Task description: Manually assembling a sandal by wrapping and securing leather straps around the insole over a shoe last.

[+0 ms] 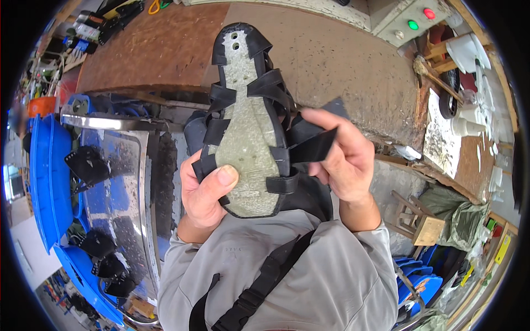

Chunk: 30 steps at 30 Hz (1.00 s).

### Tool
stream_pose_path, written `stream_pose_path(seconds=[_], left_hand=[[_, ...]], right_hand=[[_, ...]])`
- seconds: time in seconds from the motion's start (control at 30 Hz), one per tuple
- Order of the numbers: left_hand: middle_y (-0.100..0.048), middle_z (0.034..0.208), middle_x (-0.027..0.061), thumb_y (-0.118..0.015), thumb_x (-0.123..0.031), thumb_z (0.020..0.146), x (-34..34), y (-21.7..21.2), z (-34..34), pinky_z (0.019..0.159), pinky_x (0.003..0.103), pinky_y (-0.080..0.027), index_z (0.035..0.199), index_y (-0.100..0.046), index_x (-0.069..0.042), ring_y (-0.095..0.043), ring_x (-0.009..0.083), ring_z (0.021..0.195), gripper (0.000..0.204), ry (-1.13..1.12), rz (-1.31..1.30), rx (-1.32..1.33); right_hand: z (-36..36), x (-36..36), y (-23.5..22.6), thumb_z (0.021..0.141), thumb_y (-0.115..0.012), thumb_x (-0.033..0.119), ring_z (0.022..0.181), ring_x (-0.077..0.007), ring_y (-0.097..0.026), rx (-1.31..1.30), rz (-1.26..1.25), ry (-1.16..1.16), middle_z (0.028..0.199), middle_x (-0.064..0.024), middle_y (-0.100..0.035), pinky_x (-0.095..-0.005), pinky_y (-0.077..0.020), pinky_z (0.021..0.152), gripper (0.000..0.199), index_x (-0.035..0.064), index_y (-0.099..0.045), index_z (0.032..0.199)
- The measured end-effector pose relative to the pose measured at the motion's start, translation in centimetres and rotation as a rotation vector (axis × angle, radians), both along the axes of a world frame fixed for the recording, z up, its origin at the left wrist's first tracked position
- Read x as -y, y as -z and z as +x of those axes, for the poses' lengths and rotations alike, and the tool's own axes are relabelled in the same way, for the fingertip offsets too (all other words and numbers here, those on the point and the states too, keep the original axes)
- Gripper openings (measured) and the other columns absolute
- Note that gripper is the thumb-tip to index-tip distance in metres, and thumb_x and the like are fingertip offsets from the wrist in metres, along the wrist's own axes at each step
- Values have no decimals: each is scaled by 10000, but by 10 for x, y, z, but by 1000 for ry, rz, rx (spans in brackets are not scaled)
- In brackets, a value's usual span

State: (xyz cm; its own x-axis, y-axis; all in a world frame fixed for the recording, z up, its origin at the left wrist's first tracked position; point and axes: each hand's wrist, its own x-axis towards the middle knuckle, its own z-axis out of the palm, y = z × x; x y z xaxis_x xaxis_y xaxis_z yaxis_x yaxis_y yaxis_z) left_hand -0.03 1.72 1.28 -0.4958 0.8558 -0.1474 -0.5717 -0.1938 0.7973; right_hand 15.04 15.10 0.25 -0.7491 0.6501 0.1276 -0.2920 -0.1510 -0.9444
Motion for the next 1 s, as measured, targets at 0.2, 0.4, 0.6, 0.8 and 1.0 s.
stream_pose_path(seconds=[0.2, 0.4, 0.6, 0.8, 1.0], left_hand=[[-650, 954, 124, -614, -107, 768, 4, 8, -4, 768, 266, -481, 1063, -576, 82, -623, 161, 831, 352, 58, -7, -8], [-656, 910, 107, -620, -94, 759, 13, 9, -4, 723, 239, -469, 1027, -592, 86, -615, 139, 786, 324, -16, -105, -97], [-659, 878, 91, -625, -84, 759, 10, 0, -3, 698, 226, -461, 1008, -601, 87, -602, 116, 756, 303, 88, -101, -100], [-660, 888, 97, -633, -85, 765, 12, -2, -4, 697, 227, -467, 1006, -602, 87, -605, 114, 760, 297, 102, -91, -80], [-660, 903, 98, -644, -74, 754, 13, -3, -5, 721, 232, -472, 1007, -602, 86, -610, 117, 784, 301, 108, -117, -75]], right_hand=[[-2, -7, -4, 888, -604, 189, 421, -21, -407, 68, -196, -303, 564, 33, -514, -188, -290, 357, 185, 5, -609, 875], [-1, -22, -7, 860, -649, 176, 449, -12, -340, 49, -308, -499, 546, 59, -449, -212, -227, 387, 226, 29, -581, 704], [-3, -21, -11, 833, -682, 160, 507, -15, -335, 73, -106, -409, 542, 68, -438, -226, -244, 433, 265, 36, -563, 632], [-3, -24, -8, 824, -690, 140, 493, -11, -326, 94, -91, -433, 534, 74, -436, -227, -234, 424, 269, 42, -553, 615], [-4, -24, -7, 818, -692, 117, 483, -7, -323, 65, -98, -436, 524, 79, -429, -225, -225, 418, 269, 46, -544, 605]])
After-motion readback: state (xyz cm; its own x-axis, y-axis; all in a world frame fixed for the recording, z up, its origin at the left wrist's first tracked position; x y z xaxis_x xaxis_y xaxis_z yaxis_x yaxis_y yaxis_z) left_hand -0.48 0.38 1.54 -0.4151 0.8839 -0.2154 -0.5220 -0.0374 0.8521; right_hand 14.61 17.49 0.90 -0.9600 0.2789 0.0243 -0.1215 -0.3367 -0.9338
